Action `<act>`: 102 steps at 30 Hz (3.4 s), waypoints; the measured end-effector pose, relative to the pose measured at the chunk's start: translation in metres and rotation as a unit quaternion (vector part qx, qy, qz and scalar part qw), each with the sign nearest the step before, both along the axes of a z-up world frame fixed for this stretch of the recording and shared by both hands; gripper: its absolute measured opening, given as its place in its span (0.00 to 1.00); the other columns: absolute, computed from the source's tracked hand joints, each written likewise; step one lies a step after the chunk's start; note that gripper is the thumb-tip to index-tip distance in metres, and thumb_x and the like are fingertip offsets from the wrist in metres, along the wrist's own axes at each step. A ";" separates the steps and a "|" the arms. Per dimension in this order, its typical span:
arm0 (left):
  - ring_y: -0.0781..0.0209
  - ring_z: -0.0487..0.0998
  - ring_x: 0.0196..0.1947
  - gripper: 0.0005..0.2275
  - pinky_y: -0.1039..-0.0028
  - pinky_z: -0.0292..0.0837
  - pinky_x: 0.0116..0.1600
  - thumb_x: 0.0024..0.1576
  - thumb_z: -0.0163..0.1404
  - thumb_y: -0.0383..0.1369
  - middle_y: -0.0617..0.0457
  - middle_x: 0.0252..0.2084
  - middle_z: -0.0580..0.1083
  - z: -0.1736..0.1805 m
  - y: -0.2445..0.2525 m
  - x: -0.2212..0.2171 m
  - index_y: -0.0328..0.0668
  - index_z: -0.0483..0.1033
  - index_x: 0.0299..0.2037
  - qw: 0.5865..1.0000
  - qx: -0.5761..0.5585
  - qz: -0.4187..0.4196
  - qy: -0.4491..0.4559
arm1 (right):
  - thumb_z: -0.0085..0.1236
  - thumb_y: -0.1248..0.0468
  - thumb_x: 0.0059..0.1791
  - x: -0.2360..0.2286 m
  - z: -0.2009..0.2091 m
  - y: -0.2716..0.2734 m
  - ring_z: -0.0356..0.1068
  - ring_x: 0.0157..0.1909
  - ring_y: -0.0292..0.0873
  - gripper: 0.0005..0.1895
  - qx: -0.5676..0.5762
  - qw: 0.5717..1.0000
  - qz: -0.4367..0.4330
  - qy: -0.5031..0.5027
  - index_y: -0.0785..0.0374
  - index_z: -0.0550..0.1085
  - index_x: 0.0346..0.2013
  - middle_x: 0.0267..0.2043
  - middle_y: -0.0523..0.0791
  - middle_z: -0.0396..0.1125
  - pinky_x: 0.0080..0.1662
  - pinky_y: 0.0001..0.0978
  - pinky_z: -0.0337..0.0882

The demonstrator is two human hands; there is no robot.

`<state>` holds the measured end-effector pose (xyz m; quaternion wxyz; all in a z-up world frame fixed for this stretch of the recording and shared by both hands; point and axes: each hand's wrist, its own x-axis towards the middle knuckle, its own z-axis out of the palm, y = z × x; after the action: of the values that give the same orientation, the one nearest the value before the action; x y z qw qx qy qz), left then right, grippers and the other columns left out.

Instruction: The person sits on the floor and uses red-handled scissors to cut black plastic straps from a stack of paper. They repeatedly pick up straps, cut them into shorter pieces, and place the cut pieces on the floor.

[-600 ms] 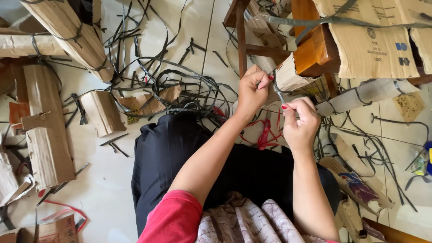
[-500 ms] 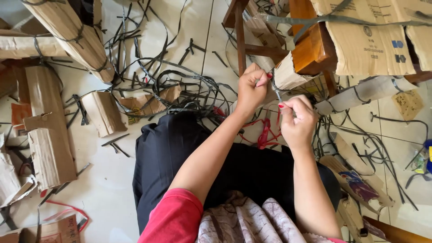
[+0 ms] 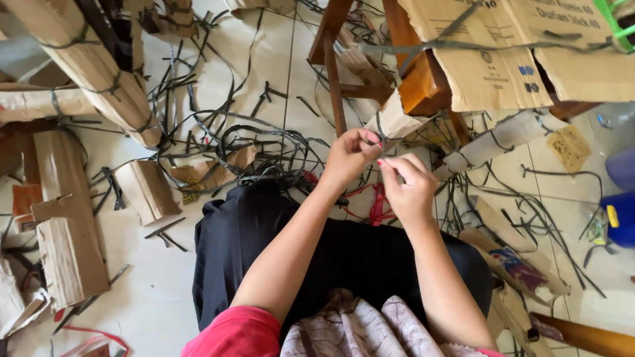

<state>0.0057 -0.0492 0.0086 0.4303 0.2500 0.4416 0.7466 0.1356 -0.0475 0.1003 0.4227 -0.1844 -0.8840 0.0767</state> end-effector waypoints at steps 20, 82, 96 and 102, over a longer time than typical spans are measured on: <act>0.70 0.77 0.30 0.08 0.82 0.75 0.36 0.58 0.59 0.35 0.52 0.30 0.80 -0.009 -0.001 0.009 0.38 0.83 0.39 0.992 -0.006 -0.078 -0.094 | 0.60 0.70 0.53 0.015 -0.045 0.025 0.71 0.31 0.54 0.10 -0.034 0.994 0.001 -0.100 0.60 0.74 0.27 0.26 0.45 0.63 0.34 0.40 0.71; 0.61 0.81 0.27 0.08 0.72 0.75 0.38 0.62 0.48 0.35 0.57 0.24 0.80 0.037 -0.033 -0.025 0.46 0.81 0.37 0.946 -0.004 -0.035 0.321 | 0.46 0.63 0.61 0.070 -0.032 0.015 0.68 0.24 0.60 0.10 -0.182 0.968 -0.046 -0.169 0.65 0.71 0.53 0.23 0.55 0.66 0.30 0.46 0.68; 0.51 0.74 0.16 0.10 0.64 0.74 0.29 0.54 0.48 0.33 0.52 0.13 0.68 0.035 -0.033 -0.030 0.42 0.73 0.21 0.872 -0.044 0.069 0.483 | 0.46 0.60 0.61 0.050 -0.073 0.004 0.73 0.34 0.66 0.10 -0.072 0.960 -0.150 -0.226 0.59 0.69 0.54 0.31 0.58 0.70 0.37 0.58 0.73; 0.50 0.71 0.15 0.11 0.65 0.73 0.31 0.53 0.48 0.31 0.52 0.11 0.65 0.025 -0.025 -0.027 0.42 0.69 0.17 0.845 -0.016 0.116 0.521 | 0.45 0.64 0.60 0.021 -0.055 0.001 0.73 0.40 0.68 0.07 -0.211 0.960 -0.103 -0.152 0.58 0.69 0.52 0.37 0.56 0.73 0.42 0.59 0.74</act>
<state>-0.0208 -0.0741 0.0337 0.0508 0.5420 0.6387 0.5438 0.1567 -0.0466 0.0455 0.2407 -0.3692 -0.8775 0.1889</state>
